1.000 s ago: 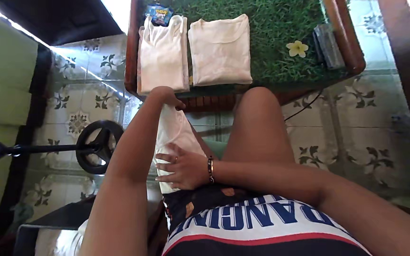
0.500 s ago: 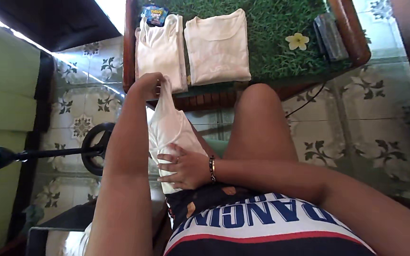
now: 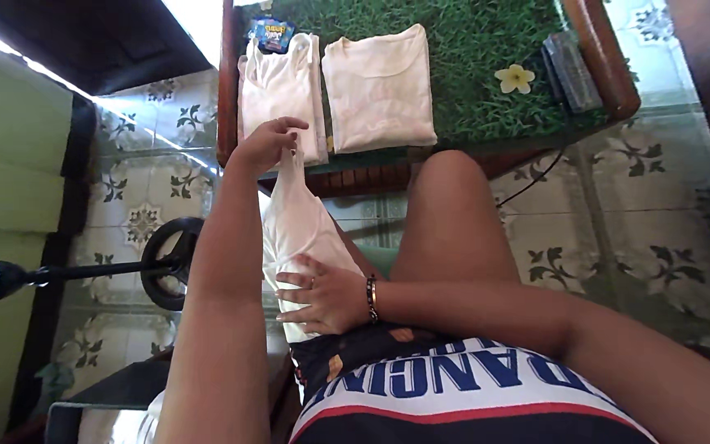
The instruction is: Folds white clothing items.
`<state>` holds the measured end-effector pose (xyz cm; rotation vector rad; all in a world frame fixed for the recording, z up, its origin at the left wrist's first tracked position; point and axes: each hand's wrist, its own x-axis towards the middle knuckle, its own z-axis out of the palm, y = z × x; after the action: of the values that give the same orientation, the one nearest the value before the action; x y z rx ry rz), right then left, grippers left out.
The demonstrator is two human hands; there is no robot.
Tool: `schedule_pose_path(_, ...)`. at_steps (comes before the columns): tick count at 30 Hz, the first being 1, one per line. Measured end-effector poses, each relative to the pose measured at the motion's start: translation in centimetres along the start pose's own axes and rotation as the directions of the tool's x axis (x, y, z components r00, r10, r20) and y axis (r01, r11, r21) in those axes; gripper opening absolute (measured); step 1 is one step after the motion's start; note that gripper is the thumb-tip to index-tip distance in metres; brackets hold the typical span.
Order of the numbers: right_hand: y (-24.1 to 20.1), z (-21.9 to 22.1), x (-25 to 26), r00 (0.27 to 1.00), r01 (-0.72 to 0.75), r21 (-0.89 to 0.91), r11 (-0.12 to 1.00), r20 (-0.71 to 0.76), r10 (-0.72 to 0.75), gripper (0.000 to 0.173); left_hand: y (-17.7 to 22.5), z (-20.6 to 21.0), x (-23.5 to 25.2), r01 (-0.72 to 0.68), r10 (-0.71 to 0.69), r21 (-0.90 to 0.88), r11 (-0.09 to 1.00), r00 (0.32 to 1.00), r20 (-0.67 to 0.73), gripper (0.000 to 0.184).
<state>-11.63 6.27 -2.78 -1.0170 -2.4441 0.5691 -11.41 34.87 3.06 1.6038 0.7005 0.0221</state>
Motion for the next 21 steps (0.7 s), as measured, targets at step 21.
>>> schedule_pose_path(21,-0.5,0.8,-0.2,1.000,-0.007,-0.016,1.000,-0.006,0.007,0.042,-1.3,2.7,1.8,0.362,-0.282,0.430,0.827,0.929,-0.240,0.042)
